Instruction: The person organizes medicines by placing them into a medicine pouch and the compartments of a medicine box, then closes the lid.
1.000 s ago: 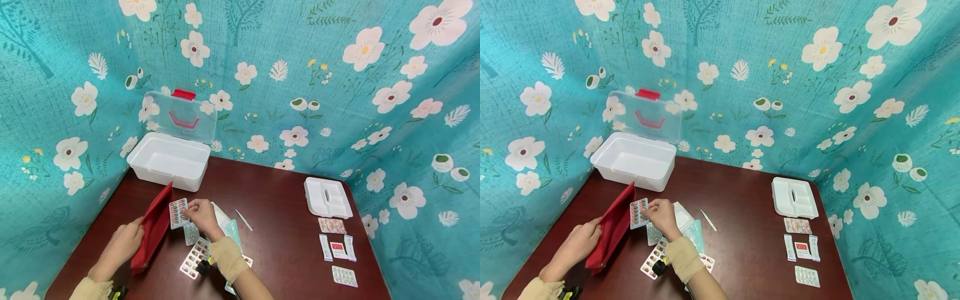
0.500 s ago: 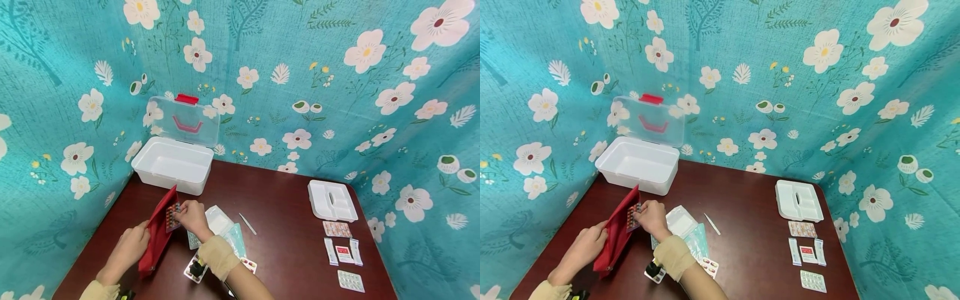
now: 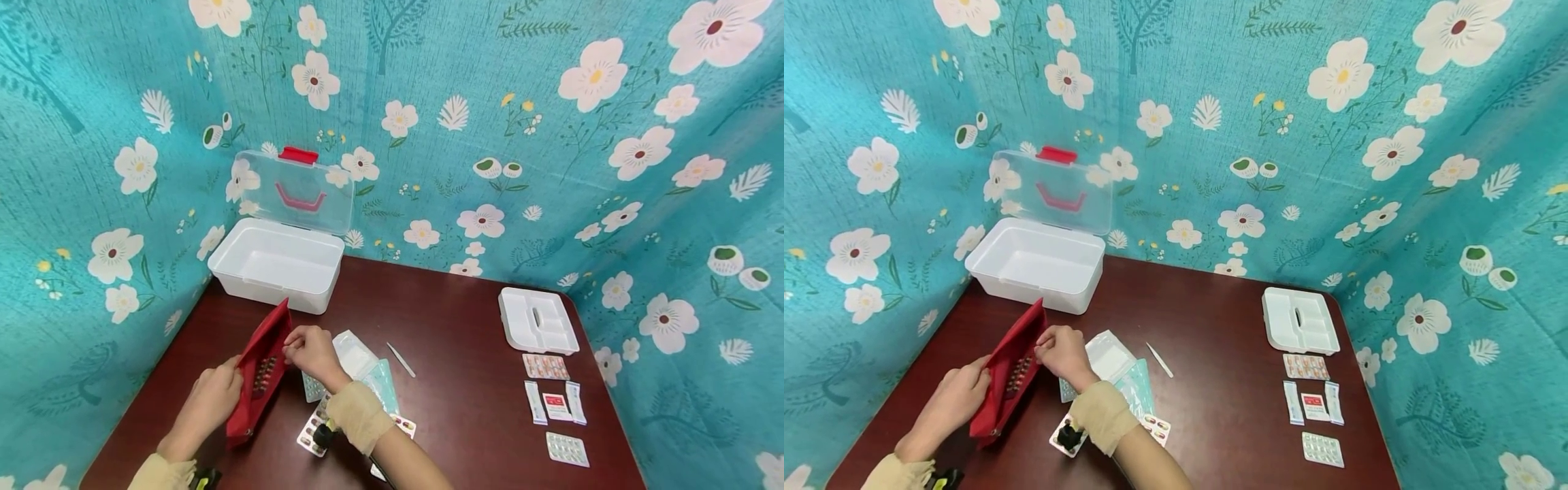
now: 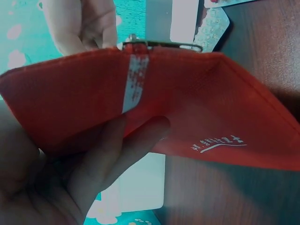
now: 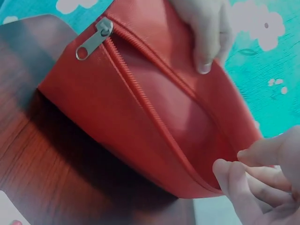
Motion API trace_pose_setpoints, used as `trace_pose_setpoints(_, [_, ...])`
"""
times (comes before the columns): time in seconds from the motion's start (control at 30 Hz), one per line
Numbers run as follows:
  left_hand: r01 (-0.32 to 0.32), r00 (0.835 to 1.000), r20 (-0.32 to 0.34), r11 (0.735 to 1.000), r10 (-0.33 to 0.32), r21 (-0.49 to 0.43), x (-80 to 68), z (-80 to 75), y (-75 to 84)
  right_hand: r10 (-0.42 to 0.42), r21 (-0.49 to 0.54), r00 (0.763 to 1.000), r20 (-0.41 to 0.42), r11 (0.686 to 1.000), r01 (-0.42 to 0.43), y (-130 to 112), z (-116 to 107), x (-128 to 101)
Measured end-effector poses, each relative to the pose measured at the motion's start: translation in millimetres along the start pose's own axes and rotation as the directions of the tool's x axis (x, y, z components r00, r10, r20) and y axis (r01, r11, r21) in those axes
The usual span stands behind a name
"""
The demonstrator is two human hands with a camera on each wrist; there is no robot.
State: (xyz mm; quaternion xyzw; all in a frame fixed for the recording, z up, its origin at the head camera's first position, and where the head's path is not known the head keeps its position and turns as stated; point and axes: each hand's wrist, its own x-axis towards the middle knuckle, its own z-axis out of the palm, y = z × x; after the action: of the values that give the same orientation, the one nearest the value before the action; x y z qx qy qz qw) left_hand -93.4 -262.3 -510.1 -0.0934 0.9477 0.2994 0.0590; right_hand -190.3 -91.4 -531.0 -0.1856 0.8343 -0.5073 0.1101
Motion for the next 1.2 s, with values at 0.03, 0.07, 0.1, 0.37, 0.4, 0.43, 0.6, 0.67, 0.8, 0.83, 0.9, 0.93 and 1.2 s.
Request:
trace_pose_setpoints(0.03, [0.005,1.0,0.004,1.0,-0.005,-0.005,0.0,-1.0,0.2,-0.011,0.004,1.0,0.003,1.0,0.011,0.0,-4.3,-1.9])
trace_pose_setpoints(0.07, [0.006,1.0,0.008,1.0,-0.006,-0.008,0.1,-1.7,0.1,-0.019,0.011,1.0,0.008,1.0,0.019,0.0,-9.0,-4.5])
trace_pose_setpoints(0.1, [0.003,1.0,0.005,1.0,-0.003,-0.007,0.2,-2.4,-0.1,-0.027,0.014,1.0,0.012,1.0,0.027,-0.4,-14.4,-7.5])
trace_pose_setpoints(0.37, [0.004,1.0,0.012,1.0,-0.004,0.005,-2.5,-10.9,-5.1,-0.126,-0.116,0.991,0.035,0.985,0.13,-7.4,-56.9,-33.7])
trace_pose_setpoints(0.4, [0.005,1.0,0.014,1.0,-0.005,0.006,-2.5,-12.1,-5.7,-0.14,-0.124,0.989,0.041,0.982,0.144,-7.7,-60.5,-36.5])
trace_pose_setpoints(0.43, [0.004,1.0,0.015,1.0,-0.004,0.008,-2.5,-13.2,-6.1,-0.15,-0.13,0.988,0.044,0.979,0.155,-7.1,-63.7,-39.2])
trace_pose_setpoints(0.6, [-0.015,1.0,0.009,1.0,0.015,0.012,0.1,-15.8,-7.1,-0.175,-0.103,0.983,0.055,0.978,0.18,1.8,-77.7,-55.4])
trace_pose_setpoints(0.67, [-0.019,1.0,0.01,1.0,0.018,0.006,1.1,-15.9,-6.5,-0.166,-0.085,0.985,0.055,0.982,0.17,8.2,-83.1,-63.9])
trace_pose_setpoints(0.8, [-0.015,1.0,0.011,1.0,0.015,-0.004,2.4,-13.7,-3.8,-0.152,-0.055,0.987,0.045,0.986,0.154,27.2,-93.9,-84.5])
trace_pose_setpoints(0.83, [-0.016,1.0,0.01,1.0,0.016,-0.007,2.4,-12.5,-2.9,-0.146,-0.061,0.989,0.038,0.987,0.148,33.3,-97.1,-90.5])
trace_pose_setpoints(0.9, [-0.015,1.0,0.015,1.0,0.016,-0.014,2.4,-8.5,-1.2,-0.131,-0.087,0.991,0.024,0.987,0.133,46.5,-103.8,-102.8])
trace_pose_setpoints(0.93, [-0.015,1.0,0.019,1.0,0.016,-0.02,2.1,-6.4,-0.3,-0.116,-0.112,0.993,0.018,0.987,0.117,53.1,-107.6,-109.0])
trace_pose_setpoints(1.2, [-0.013,1.0,0.025,0.998,0.014,-0.055,1.5,-0.8,-2.2,0.017,-0.301,1.0,0.007,0.954,-0.015,93.8,-124.9,-146.5])
